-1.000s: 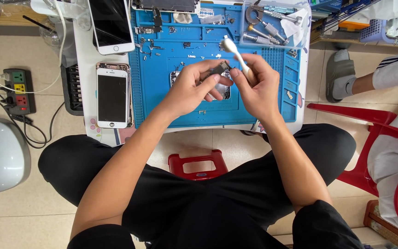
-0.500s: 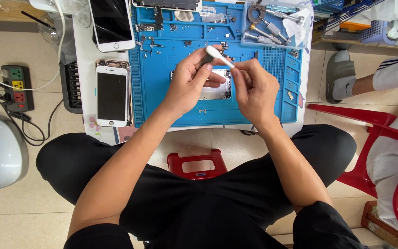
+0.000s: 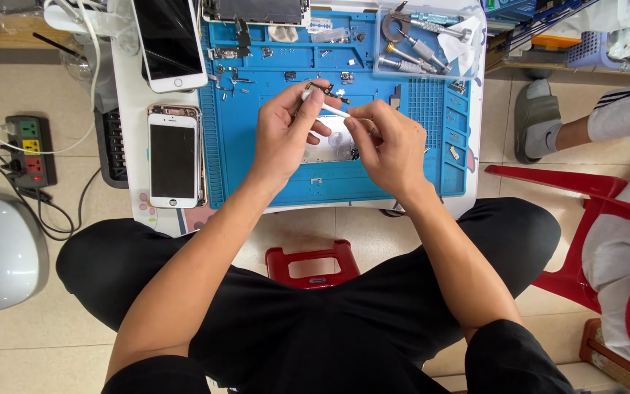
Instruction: The person uses a toothbrush to clean a small electronic component and then the interior of a white smartphone chassis. The person scrubs the component and the chassis edges and corners with the toothbrush throughout the clip.
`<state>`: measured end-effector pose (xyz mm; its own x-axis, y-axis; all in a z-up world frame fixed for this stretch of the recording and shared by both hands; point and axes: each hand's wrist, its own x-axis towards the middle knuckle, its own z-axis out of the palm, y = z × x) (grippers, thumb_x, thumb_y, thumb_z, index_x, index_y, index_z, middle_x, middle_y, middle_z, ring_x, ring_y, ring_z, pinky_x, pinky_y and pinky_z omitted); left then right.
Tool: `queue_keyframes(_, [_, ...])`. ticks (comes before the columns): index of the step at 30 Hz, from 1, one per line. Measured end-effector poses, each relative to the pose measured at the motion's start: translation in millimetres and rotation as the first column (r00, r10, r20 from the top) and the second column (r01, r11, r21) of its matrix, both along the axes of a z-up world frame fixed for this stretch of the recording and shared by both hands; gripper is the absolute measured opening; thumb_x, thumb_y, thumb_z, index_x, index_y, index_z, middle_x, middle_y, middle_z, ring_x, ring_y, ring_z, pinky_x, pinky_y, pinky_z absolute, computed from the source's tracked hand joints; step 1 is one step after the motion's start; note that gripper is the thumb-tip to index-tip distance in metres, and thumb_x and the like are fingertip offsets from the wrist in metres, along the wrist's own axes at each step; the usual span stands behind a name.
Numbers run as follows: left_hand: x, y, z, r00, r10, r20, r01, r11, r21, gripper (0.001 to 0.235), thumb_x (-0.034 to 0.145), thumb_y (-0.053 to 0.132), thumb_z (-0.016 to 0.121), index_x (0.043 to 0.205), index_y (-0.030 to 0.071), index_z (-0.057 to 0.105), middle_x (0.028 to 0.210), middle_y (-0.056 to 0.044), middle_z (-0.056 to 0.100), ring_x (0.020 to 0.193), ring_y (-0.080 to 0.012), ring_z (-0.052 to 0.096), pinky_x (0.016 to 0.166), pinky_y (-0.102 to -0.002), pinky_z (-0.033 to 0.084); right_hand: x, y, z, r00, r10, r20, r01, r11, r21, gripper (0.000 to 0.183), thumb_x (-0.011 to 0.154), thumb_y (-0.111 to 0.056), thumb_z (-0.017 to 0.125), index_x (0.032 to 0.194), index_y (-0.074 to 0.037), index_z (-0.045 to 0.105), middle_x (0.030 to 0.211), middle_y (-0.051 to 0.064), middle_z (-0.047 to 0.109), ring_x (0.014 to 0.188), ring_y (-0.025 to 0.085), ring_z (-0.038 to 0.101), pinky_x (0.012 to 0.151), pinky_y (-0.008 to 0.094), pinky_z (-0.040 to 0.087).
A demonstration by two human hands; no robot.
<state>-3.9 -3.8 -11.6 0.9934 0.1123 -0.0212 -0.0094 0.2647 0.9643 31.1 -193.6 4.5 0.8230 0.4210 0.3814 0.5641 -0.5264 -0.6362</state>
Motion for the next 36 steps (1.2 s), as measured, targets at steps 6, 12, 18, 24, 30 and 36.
queue_keyframes(6, [1,-1,-4,0.993,0.118,-0.024,-0.118,0.993,0.033,0.037,0.108,0.037,0.066,0.127,0.006,0.071,0.108,-0.014,0.081,0.072,-0.0098,0.075,0.061,-0.020,0.059,0,1,2,0.999,0.008,-0.051,-0.009,1.000,-0.023,0.007,0.108,-0.019,0.071,0.107,-0.013,0.075,0.062,-0.001,0.058,0.054,0.018,0.058,0.054,0.032,0.046])
queue_keyframes(12, [-2,1,2,0.992,0.119,-0.043,-0.119,0.993,-0.009,0.038,0.107,0.034,0.070,0.128,0.003,0.070,0.109,-0.017,0.081,0.072,-0.0119,0.076,0.058,-0.020,0.057,-3,1,-2,1.000,-0.007,0.000,0.007,0.999,0.034,0.003,0.105,-0.012,0.075,0.103,-0.014,0.077,0.066,-0.002,0.059,0.056,0.018,0.056,0.054,0.029,0.046])
queue_keyframes(18, [1,2,8,0.999,0.033,0.017,-0.032,0.996,-0.084,0.039,0.109,0.025,0.067,0.141,0.004,0.063,0.127,-0.016,0.077,0.090,-0.0120,0.078,0.069,-0.021,0.061,-2,0,0,0.999,-0.036,0.041,0.032,0.996,0.080,0.005,0.102,-0.011,0.081,0.103,-0.013,0.077,0.074,0.002,0.061,0.062,0.020,0.060,0.056,0.031,0.049])
queue_keyframes(24, [3,-2,-7,0.987,0.164,0.005,-0.164,0.986,0.010,0.033,0.102,0.034,0.077,0.119,0.005,0.075,0.098,-0.013,0.082,0.063,-0.0098,0.073,0.056,-0.018,0.054,-2,-1,-2,1.000,0.004,-0.005,-0.004,0.995,0.102,0.002,0.104,-0.010,0.076,0.103,-0.011,0.078,0.068,0.000,0.053,0.056,0.018,0.053,0.055,0.031,0.045])
queue_keyframes(30, [2,-2,-4,0.981,0.192,-0.013,-0.192,0.981,0.008,0.036,0.098,0.033,0.081,0.115,0.002,0.076,0.088,-0.013,0.081,0.057,-0.0093,0.069,0.056,-0.018,0.051,-4,0,-2,1.000,0.005,-0.030,-0.001,0.992,0.123,0.002,0.103,-0.010,0.077,0.102,-0.011,0.078,0.066,-0.001,0.052,0.055,0.016,0.052,0.054,0.030,0.044])
queue_keyframes(36, [0,-1,17,0.998,0.061,0.004,-0.060,0.996,-0.062,0.038,0.106,0.031,0.069,0.128,0.001,0.070,0.108,-0.014,0.081,0.069,-0.0071,0.070,0.056,-0.017,0.050,-1,-2,-4,0.994,0.032,-0.100,-0.015,0.986,0.167,0.002,0.100,-0.011,0.079,0.100,-0.012,0.080,0.061,0.000,0.052,0.052,0.014,0.049,0.054,0.029,0.042])
